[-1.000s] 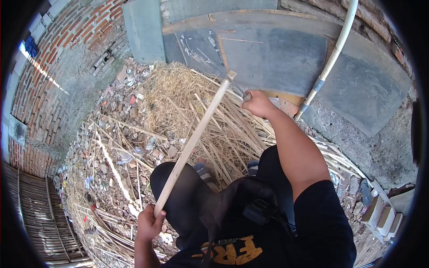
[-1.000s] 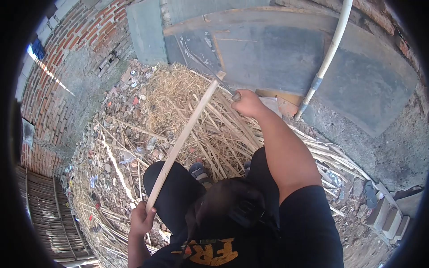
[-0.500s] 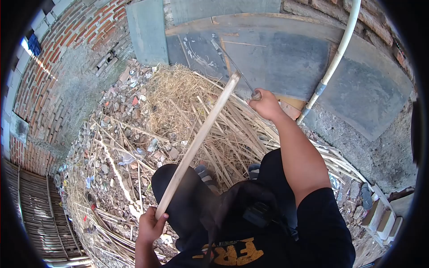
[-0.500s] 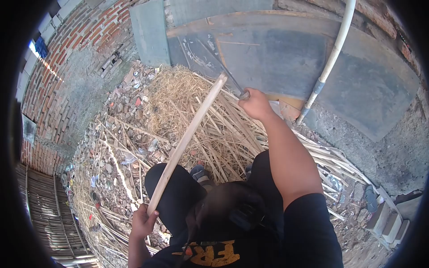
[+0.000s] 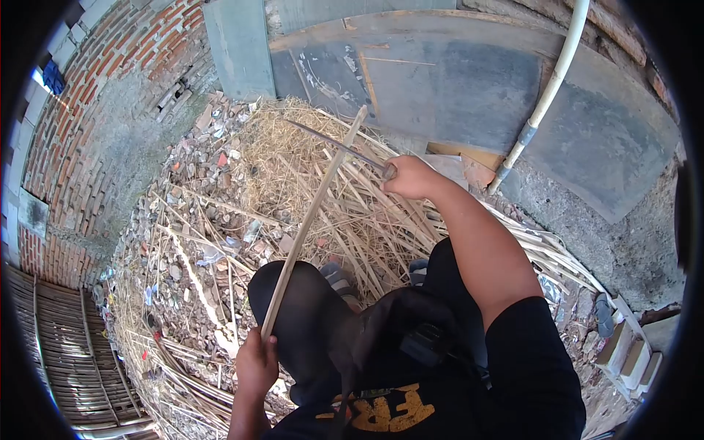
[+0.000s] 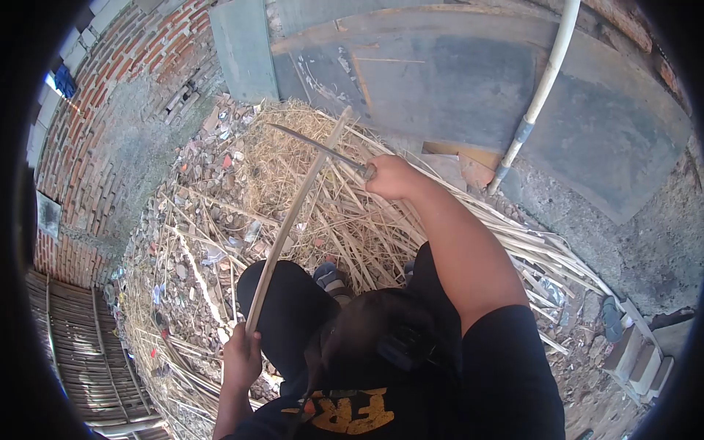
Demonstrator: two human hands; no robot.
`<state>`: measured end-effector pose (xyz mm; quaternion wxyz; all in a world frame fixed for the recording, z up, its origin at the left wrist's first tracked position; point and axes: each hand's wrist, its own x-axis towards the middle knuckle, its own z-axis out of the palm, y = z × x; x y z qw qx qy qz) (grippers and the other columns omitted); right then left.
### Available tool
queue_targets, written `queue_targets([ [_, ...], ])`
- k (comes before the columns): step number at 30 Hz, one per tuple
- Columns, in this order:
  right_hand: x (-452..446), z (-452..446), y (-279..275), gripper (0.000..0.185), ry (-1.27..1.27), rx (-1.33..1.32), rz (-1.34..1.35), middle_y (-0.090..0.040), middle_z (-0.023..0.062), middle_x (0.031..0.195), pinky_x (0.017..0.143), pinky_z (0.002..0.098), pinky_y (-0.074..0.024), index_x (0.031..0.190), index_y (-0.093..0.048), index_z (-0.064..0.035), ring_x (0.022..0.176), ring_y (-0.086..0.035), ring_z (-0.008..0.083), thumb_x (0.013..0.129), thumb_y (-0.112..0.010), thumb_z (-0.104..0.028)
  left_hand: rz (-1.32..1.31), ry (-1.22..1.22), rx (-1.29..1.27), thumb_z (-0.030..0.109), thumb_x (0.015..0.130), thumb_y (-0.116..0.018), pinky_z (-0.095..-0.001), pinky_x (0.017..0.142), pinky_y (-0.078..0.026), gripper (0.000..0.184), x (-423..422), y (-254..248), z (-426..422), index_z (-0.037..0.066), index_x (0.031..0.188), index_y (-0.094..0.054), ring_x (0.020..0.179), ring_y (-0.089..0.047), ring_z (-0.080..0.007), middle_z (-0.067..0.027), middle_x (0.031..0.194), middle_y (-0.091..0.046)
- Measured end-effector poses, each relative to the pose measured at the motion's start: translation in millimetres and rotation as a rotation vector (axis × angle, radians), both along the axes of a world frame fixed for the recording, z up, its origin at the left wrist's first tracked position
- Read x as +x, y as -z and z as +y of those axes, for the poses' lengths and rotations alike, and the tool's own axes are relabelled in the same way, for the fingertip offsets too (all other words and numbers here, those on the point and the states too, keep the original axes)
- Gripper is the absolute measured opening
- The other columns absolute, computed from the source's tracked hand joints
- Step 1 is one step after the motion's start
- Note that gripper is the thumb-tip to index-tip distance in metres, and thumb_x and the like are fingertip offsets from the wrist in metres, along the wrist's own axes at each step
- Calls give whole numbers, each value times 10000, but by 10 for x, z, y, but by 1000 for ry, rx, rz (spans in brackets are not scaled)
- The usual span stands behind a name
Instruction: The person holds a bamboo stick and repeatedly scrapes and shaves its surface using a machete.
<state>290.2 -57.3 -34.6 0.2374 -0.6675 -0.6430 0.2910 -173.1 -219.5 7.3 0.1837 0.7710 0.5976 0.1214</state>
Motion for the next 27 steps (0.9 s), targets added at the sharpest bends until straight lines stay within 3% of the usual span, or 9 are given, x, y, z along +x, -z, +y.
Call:
queue_targets([
  [2, -23, -41, -20, 354, 34, 10, -47, -747, 175, 974, 838, 456, -559, 1062, -722, -38, 941, -717, 366, 813, -757, -287, 72, 45, 101, 151, 1031, -599, -456, 584, -487, 215, -24, 73, -31, -37, 1123, -552, 640, -665, -404, -228, 733, -642],
  [6, -515, -395, -549, 378, -248, -155, -196, -740, 184, 1039, 853, 458, -556, 1114, -722, -57, 989, -700, 384, 801, -750, -267, -128, -76, -160, 156, 1045, -559, -518, 667, -504, 189, 162, -160, -8, -19, 1115, -556, 768, -675, -485, -267, 797, -664],
  [9, -553, -296, -341, 355, -410, -160, -124, -739, 177, 1023, 843, 457, -555, 1098, -724, -67, 982, -704, 371, 802, -745, -261, -14, -85, -149, 159, 1036, -572, -569, 709, -501, 196, 113, -69, 51, -12, 1132, -566, 837, -659, -531, -301, 871, -681],
  [12, -213, 54, 94, 292, -109, -142, 52, -738, 169, 957, 825, 465, -552, 1030, -730, -73, 937, -711, 363, 797, -740, -248, 95, -84, -102, 179, 1040, -572, -586, 720, -500, 210, 98, -47, 18, -12, 1128, -566, 850, -658, -536, -314, 895, -684],
  [15, -232, 29, 78, 258, -12, -26, 48, -730, 170, 900, 819, 464, -550, 978, -726, -66, 907, -719, 346, 789, -742, -241, 78, -70, -121, 201, 1053, -558, -563, 693, -501, 223, 117, -135, 43, -16, 1103, -566, 821, -662, -527, -300, 846, -678],
  [20, -681, -240, -52, 291, -408, -45, -54, -723, 179, 885, 810, 452, -544, 978, -719, -42, 884, -716, 340, 773, -743, -247, -52, -39, -356, 240, 1078, -533, -470, 636, -475, 278, 54, -214, 161, -32, 1084, -593, 714, -676, -426, -236, 754, -648],
  [21, -720, -267, -9, 293, -456, -25, -43, -722, 179, 883, 803, 453, -542, 979, -717, -38, 879, -714, 341, 773, -739, -246, -34, -13, -325, 239, 1071, -544, -480, 634, -475, 278, 23, -165, 173, -34, 1081, -592, 712, -666, -448, -247, 740, -640],
  [24, -327, 41, 61, 279, -228, -223, 42, -718, 183, 877, 775, 472, -536, 979, -718, -40, 872, -704, 366, 777, -728, -233, 41, -17, -245, 232, 1063, -553, -500, 643, -485, 269, 94, -196, 128, -34, 1085, -589, 736, -666, -485, -267, 746, -649],
  [27, -203, 66, 101, 268, -117, -76, 11, -717, 177, 879, 759, 481, -536, 977, -720, -44, 876, -701, 375, 777, -722, -223, 94, -19, -229, 222, 1055, -561, -532, 653, -493, 256, 61, -240, 132, -31, 1083, -588, 768, -666, -517, -287, 766, -663],
])
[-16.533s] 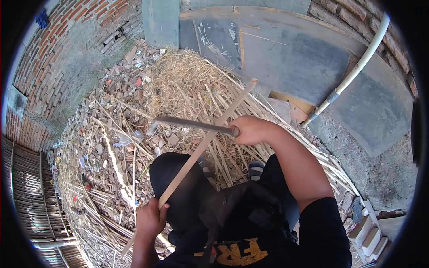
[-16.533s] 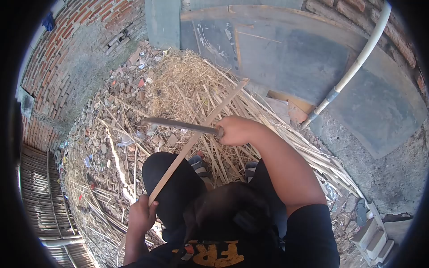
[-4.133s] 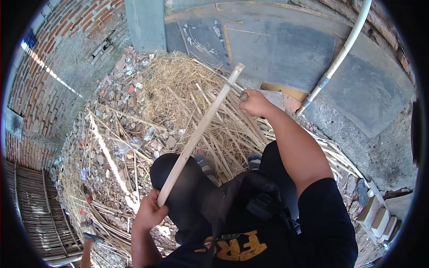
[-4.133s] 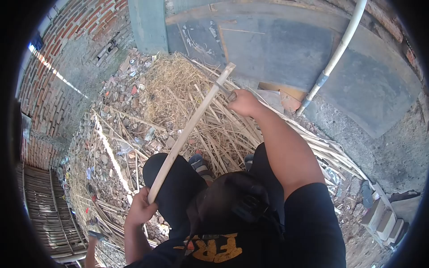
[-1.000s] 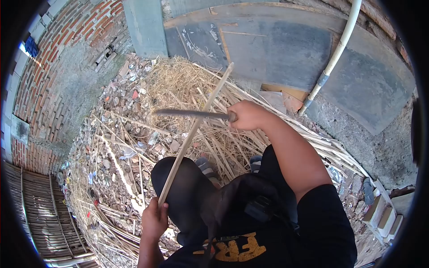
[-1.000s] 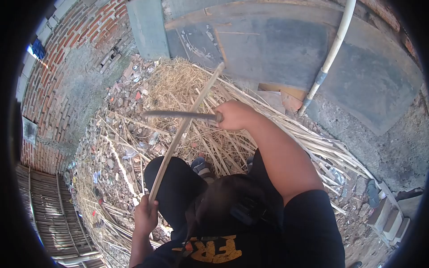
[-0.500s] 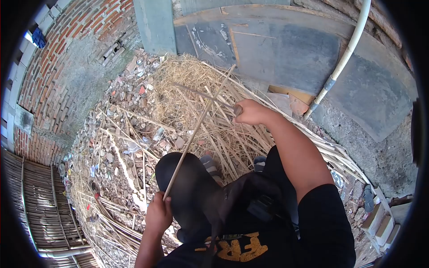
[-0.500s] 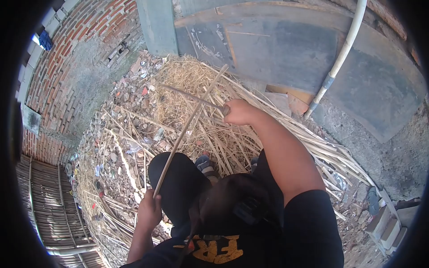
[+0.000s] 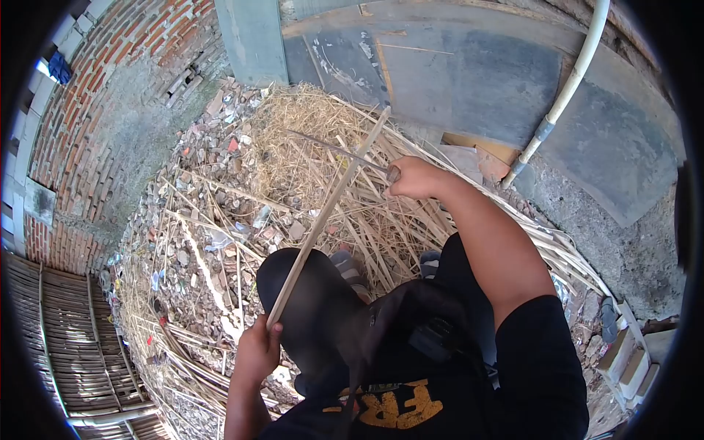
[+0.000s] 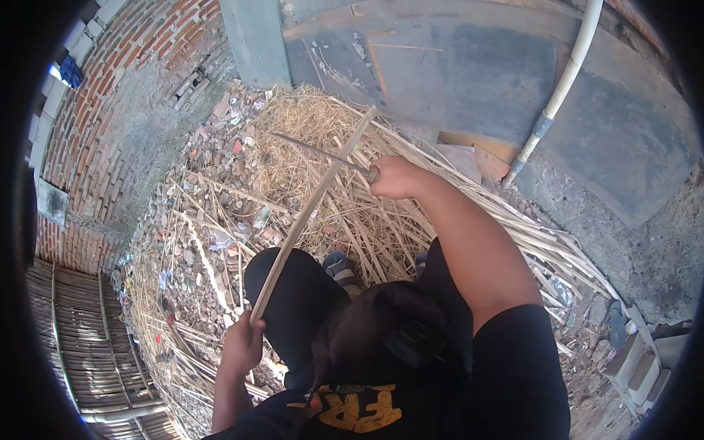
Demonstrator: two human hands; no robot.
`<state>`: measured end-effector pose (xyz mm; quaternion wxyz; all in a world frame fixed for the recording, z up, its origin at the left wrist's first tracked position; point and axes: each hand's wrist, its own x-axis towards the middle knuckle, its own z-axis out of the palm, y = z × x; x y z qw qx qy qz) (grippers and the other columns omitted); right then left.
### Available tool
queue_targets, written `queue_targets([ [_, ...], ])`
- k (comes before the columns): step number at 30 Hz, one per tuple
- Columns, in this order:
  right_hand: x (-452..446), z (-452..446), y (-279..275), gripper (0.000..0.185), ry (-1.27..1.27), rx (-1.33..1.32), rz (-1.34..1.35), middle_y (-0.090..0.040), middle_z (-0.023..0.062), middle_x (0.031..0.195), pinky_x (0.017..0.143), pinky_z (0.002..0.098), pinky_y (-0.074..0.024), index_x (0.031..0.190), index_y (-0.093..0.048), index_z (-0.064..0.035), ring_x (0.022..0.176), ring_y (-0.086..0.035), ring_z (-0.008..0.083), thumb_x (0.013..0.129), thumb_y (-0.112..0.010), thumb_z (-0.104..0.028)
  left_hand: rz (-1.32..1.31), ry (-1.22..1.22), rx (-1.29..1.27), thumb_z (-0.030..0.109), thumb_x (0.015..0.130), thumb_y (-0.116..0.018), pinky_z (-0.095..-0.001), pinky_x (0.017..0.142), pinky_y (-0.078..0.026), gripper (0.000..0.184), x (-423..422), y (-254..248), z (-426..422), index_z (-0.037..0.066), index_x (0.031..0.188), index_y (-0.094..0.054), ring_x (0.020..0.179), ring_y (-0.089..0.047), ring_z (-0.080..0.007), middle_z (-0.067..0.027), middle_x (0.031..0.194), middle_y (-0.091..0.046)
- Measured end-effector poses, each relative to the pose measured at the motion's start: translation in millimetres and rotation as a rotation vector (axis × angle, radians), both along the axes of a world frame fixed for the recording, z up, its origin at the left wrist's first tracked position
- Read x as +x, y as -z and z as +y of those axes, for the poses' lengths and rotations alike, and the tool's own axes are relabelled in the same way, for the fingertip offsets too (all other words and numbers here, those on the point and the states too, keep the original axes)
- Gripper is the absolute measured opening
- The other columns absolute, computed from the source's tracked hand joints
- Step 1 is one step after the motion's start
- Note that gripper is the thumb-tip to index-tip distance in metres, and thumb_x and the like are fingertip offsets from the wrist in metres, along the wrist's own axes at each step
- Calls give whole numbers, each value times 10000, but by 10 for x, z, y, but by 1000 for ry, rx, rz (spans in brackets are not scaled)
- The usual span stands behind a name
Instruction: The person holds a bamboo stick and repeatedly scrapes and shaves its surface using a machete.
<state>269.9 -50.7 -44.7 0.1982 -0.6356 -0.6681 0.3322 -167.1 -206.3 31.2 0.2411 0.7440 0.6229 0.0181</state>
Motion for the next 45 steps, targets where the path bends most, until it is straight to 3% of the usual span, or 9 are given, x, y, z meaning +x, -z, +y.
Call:
queue_targets([
  [6, -705, -436, -389, 260, -275, 75, -233, -728, 154, 908, 782, 480, -551, 1003, -738, -85, 879, -707, 358, 770, -678, -184, -20, 43, 52, 205, 1040, -585, -579, 627, -484, 210, 80, -28, 10, -4, 1047, -567, 726, -640, -528, -280, 746, -654],
  [9, -538, -351, -265, 247, -236, 23, -196, -724, 154, 892, 784, 483, -555, 998, -738, -95, 870, -710, 351, 775, -665, -172, 78, 72, 84, 196, 1034, -586, -590, 644, -492, 195, 47, 8, 5, 8, 1089, -579, 751, -646, -526, -284, 798, -666],
  [13, -30, 54, 14, 218, 100, -161, -22, -718, 153, 882, 766, 473, -550, 966, -723, -80, 861, -710, 347, 774, -668, -168, 156, 18, 108, 197, 1034, -586, -598, 665, -499, 192, 76, -8, -32, 18, 1104, -585, 758, -651, -523, -278, 826, -679],
  [19, -635, -502, -310, 214, -235, 27, -90, -707, 180, 825, 731, 471, -535, 932, -718, -54, 840, -707, 355, 756, -672, -166, 4, 26, 30, 206, 1034, -594, -593, 655, -490, 205, -1, 80, 34, 10, 1093, -585, 751, -651, -527, -275, 772, -672],
  [22, -471, -310, -274, 187, -312, -92, -44, -703, 189, 815, 739, 475, -534, 886, -713, -43, 839, -703, 367, 745, -666, -157, -17, 37, 83, 219, 1038, -594, -581, 634, -486, 221, -36, 202, 5, 2, 1082, -582, 739, -650, -522, -274, 748, -661],
  [25, -423, -164, -277, 169, -299, -195, -78, -705, 192, 823, 741, 482, -531, 855, -705, -33, 837, -699, 376, 739, -655, -146, -8, 39, 115, 209, 1039, -592, -577, 618, -486, 220, -5, 172, 15, -6, 1084, -577, 715, -647, -523, -274, 731, -654],
  [29, -640, -277, -234, 195, -233, -3, -18, -689, 160, 769, 689, 459, -518, 906, -700, -50, 750, -675, 352, 773, -706, -193, -9, 1, 67, 205, 1036, -596, -584, 622, -490, 219, -29, 166, -35, -9, 1079, -572, 713, -649, -525, -276, 724, -650],
  [39, -594, -272, -319, 213, -162, -82, -84, -732, 193, 911, 798, 500, -549, 936, -740, -76, 925, -706, 389, 749, -684, -160, 39, 8, 116, 185, 1027, -598, -592, 623, -494, 216, -20, 200, -11, -12, 1115, -580, 712, -652, -527, -293, 748, -662],
  [45, -690, -418, -395, 190, -180, -12, -205, -718, 172, 868, 764, 485, -539, 924, -707, -74, 882, -705, 377, 753, -702, -158, 55, 38, 126, 188, 1035, -582, -589, 619, -495, 213, 28, 200, -52, -7, 1120, -573, 714, -660, -515, -290, 753, -662],
])
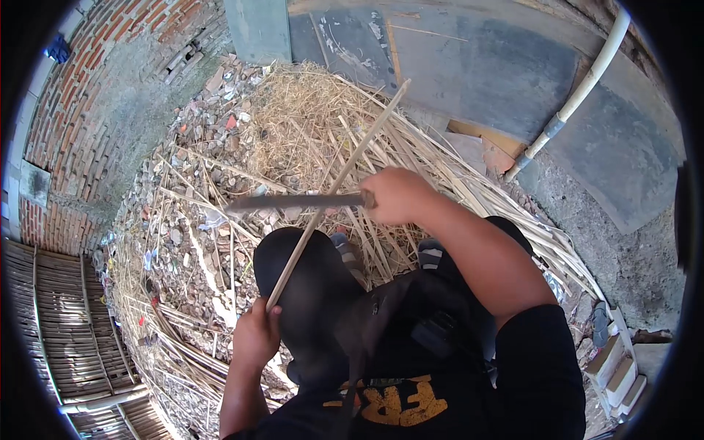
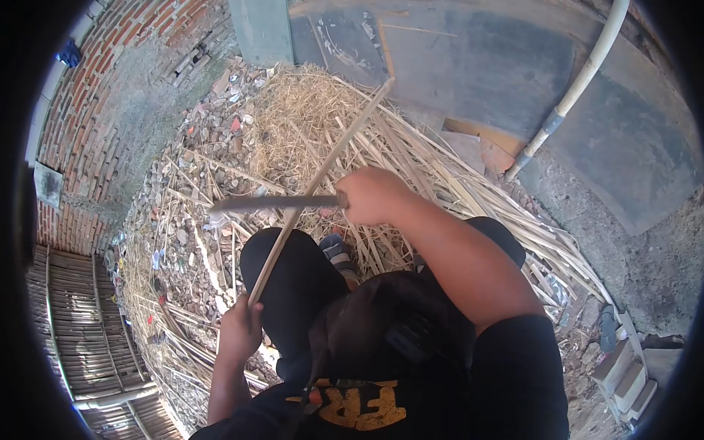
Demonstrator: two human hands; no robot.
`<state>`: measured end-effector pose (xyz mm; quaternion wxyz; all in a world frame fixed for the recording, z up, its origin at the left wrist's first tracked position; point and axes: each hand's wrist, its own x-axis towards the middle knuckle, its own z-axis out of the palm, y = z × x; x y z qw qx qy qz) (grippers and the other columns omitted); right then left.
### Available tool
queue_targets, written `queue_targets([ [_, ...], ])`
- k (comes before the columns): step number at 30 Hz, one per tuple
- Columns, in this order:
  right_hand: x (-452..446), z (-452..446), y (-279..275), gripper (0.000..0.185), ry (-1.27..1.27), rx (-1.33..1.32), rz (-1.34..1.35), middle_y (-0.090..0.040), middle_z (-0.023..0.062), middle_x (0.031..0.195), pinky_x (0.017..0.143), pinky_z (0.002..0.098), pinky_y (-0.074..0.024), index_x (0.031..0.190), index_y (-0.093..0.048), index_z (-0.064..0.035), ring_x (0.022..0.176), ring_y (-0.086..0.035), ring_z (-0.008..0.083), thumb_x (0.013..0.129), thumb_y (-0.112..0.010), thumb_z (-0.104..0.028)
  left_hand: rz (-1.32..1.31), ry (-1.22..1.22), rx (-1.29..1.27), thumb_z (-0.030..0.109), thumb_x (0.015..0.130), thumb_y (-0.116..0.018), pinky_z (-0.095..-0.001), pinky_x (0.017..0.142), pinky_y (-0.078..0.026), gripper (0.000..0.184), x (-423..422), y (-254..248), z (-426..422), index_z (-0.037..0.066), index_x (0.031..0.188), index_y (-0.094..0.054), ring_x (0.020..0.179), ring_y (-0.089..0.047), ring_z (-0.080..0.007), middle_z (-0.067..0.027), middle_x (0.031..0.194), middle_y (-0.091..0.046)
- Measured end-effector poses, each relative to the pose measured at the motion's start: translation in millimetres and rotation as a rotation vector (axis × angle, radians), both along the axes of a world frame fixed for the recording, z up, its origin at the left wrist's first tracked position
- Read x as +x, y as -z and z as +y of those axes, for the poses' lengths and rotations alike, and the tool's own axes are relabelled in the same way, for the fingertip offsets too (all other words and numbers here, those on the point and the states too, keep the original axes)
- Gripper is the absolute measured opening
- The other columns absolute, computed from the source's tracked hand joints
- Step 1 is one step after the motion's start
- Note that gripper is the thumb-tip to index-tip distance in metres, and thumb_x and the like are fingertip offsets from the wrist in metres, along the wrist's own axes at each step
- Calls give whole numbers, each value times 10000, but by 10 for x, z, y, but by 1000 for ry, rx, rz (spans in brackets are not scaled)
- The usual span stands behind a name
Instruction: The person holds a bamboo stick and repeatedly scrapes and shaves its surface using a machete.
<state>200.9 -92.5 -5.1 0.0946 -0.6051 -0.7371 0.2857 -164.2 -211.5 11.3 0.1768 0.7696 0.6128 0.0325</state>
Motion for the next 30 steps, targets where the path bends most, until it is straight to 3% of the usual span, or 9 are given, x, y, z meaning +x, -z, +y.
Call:
queue_targets([
  [3, 319, 226, 98, 223, 124, 4, 16, -714, 166, 863, 743, 483, -532, 975, -712, -84, 850, -705, 362, 763, -690, -151, -1, -12, 10, 186, 1037, -578, -591, 623, -489, 208, 50, -55, 53, -12, 1100, -569, 721, -655, -523, -295, 751, -658],
  [6, 247, 102, 13, 211, 136, -28, 80, -738, 152, 979, 819, 490, -556, 976, -736, -106, 962, -714, 358, 788, -657, -160, 7, -28, -3, 170, 1039, -571, -591, 629, -476, 197, 60, -88, 19, -25, 1058, -559, 727, -644, -538, -302, 732, -647],
  [11, 20, -58, -197, 250, -34, 0, -85, -734, 172, 992, 812, 486, -561, 1001, -741, -96, 949, -713, 373, 766, -688, -162, 29, 7, 44, 197, 1028, -592, -588, 644, -517, 222, 25, 0, 28, 1, 1131, -581, 734, -664, -518, -294, 797, -674],
  [14, 379, 323, 54, 273, 127, -159, 28, -739, 177, 1016, 819, 481, -561, 1021, -740, -78, 955, -713, 376, 765, -685, -154, 42, -18, 47, 200, 1026, -593, -588, 652, -522, 224, -50, 88, 9, 6, 1137, -585, 741, -665, -520, -291, 828, -681],
  [19, 295, 141, 80, 268, 140, 35, 75, -725, 200, 957, 797, 489, -545, 1001, -737, -68, 932, -702, 388, 758, -679, -165, 88, -30, 19, 210, 1028, -592, -588, 652, -523, 225, -5, -21, -13, 14, 1139, -583, 747, -668, -515, -287, 856, -687],
  [22, 151, -17, -102, 255, 8, 37, -81, -730, 194, 939, 799, 496, -545, 994, -739, -79, 914, -705, 383, 761, -676, -161, 105, -5, 54, 220, 1027, -597, -588, 651, -525, 231, 7, -4, 18, 18, 1138, -581, 744, -670, -508, -284, 854, -688],
  [26, 635, 346, 67, 292, 251, -85, 61, -739, 180, 1024, 831, 476, -558, 1012, -752, -63, 972, -707, 376, 757, -634, -139, 103, -20, 76, 224, 1025, -602, -586, 649, -526, 230, -41, 75, -7, 22, 1133, -580, 739, -672, -502, -282, 849, -687],
  [30, 576, 221, 42, 280, 243, -25, 30, -737, 183, 1026, 836, 471, -559, 1011, -752, -70, 978, -710, 367, 768, -629, -136, 69, -42, 46, 174, 1021, -603, -603, 662, -489, 200, 15, -2, -17, 9, 1130, -567, 761, -657, -525, -295, 788, -663],
])
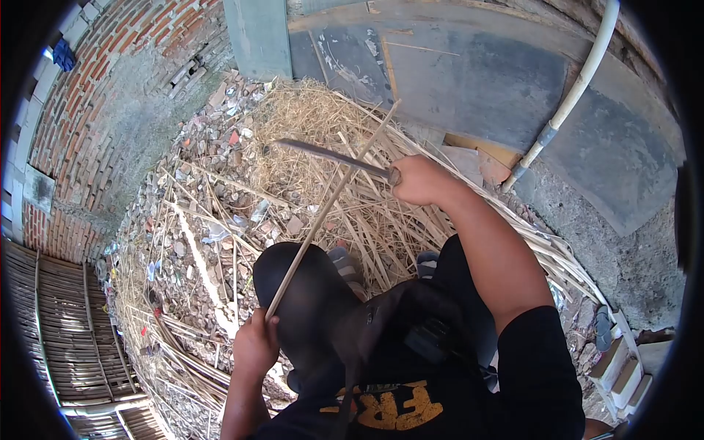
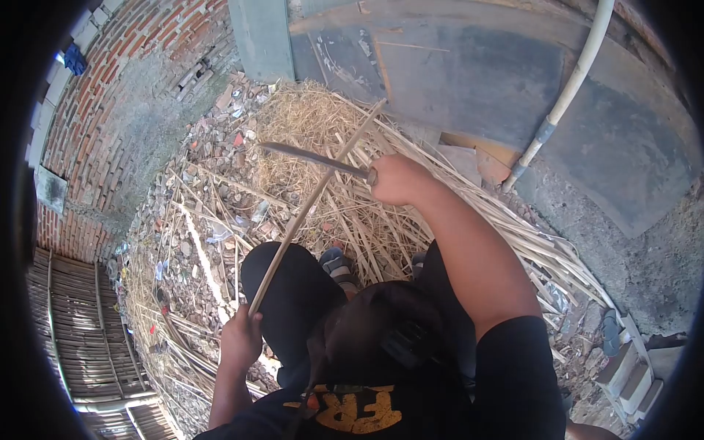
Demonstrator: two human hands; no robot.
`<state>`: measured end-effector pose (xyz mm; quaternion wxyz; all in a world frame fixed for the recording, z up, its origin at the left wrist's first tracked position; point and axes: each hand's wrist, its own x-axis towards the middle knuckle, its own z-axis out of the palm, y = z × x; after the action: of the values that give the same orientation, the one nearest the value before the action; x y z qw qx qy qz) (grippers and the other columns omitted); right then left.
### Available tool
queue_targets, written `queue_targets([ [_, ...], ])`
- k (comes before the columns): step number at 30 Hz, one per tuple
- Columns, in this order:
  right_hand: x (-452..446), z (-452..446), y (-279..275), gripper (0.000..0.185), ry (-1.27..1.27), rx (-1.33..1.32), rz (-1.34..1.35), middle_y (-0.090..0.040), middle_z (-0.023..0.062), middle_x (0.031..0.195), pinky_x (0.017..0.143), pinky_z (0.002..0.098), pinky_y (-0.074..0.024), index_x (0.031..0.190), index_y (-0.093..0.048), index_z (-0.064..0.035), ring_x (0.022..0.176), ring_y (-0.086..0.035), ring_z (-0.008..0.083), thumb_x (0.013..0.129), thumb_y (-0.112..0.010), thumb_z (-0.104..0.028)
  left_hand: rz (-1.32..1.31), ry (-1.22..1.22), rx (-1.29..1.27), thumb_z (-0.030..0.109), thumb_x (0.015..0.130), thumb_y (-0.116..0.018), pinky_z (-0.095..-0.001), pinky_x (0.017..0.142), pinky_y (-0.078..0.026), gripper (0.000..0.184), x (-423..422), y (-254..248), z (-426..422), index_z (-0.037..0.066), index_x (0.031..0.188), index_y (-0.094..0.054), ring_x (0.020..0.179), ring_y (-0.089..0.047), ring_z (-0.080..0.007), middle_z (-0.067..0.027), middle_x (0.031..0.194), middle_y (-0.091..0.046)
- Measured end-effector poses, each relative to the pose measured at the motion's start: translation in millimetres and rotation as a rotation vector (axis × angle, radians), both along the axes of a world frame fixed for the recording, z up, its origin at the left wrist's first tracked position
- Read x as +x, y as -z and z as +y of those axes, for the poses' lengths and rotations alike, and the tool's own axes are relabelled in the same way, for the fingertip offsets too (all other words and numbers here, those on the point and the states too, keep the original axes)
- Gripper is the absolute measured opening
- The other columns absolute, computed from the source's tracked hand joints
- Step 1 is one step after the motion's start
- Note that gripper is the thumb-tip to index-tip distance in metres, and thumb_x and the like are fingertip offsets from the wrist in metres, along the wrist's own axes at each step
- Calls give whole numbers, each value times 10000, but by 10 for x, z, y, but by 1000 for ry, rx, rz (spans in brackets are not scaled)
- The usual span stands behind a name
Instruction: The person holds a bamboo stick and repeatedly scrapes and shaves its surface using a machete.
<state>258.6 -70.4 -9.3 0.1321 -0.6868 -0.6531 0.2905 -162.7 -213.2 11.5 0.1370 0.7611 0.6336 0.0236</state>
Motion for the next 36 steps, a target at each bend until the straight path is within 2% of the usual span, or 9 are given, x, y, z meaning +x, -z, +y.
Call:
queue_targets([
  [4, -324, -249, -164, 259, -203, 53, -140, -733, 177, 987, 850, 481, -559, 997, -769, -139, 980, -718, 346, 780, -629, -133, 12, 32, 35, 164, 1018, -606, -595, 656, -495, 190, 13, 16, 2, 15, 1130, -571, 752, -662, -521, -292, 776, -666],
  [5, -218, -179, -208, 259, -186, -41, -33, -733, 179, 968, 853, 478, -561, 1001, -769, -128, 983, -719, 351, 782, -630, -134, 9, 26, 51, 162, 1016, -609, -593, 653, -496, 185, -5, 25, -21, 16, 1123, -574, 749, -663, -520, -291, 774, -668],
  [8, 245, 211, 154, 268, 142, -28, 44, -731, 176, 952, 855, 484, -561, 1005, -769, -131, 960, -718, 358, 776, -630, -131, 15, 36, 68, 161, 1012, -615, -588, 641, -500, 172, -66, -21, -69, 16, 1100, -586, 733, -665, -515, -285, 754, -667],
  [17, -273, -147, -58, 278, -248, 37, -31, -727, 202, 894, 797, 446, -548, 982, -713, 1, 875, -709, 365, 752, -697, -155, -79, 134, 5, 177, 1018, -615, -575, 557, -466, 179, -191, -19, 49, 30, 1094, -549, 639, -632, -494, -250, 675, -635],
  [20, 223, 213, 259, 280, 166, -13, 167, -737, 175, 969, 828, 483, -557, 1032, -751, -86, 936, -715, 361, 784, -626, -127, -77, 113, 62, 178, 1017, -617, -573, 578, -479, 184, -223, 59, 1, 31, 1114, -564, 657, -640, -497, -253, 686, -644],
  [23, 316, 149, 297, 266, 155, 61, 88, -734, 186, 961, 813, 480, -558, 1009, -748, -78, 930, -715, 362, 771, -639, -128, -43, 82, 70, 176, 1015, -616, -569, 616, -505, 183, -168, -37, -5, 27, 1120, -599, 694, -659, -499, -262, 725, -666],
  [29, -202, -295, -228, 289, -237, 39, -148, -738, 224, 1035, 796, 463, -561, 1024, -727, -23, 919, -711, 380, 772, -637, -133, -53, 94, 58, 178, 1010, -625, -566, 608, -513, 202, -117, -25, -12, 11, 1122, -606, 695, -665, -497, -269, 749, -675],
  [32, 371, 167, 275, 271, 112, 29, 120, -740, 199, 1061, 815, 475, -557, 1016, -735, -51, 935, -707, 387, 780, -652, -156, -36, 102, 83, 184, 1010, -627, -564, 596, -514, 205, -264, 98, -40, 13, 1121, -603, 686, -665, -494, -267, 750, -675],
  [36, 522, 201, 251, 286, 239, 57, 166, -741, 194, 1054, 835, 473, -555, 1050, -734, -68, 956, -709, 386, 792, -667, -173, -5, 130, 34, 179, 1008, -629, -558, 565, -505, 196, -263, -36, 12, 16, 1108, -584, 656, -659, -489, -257, 721, -665],
])
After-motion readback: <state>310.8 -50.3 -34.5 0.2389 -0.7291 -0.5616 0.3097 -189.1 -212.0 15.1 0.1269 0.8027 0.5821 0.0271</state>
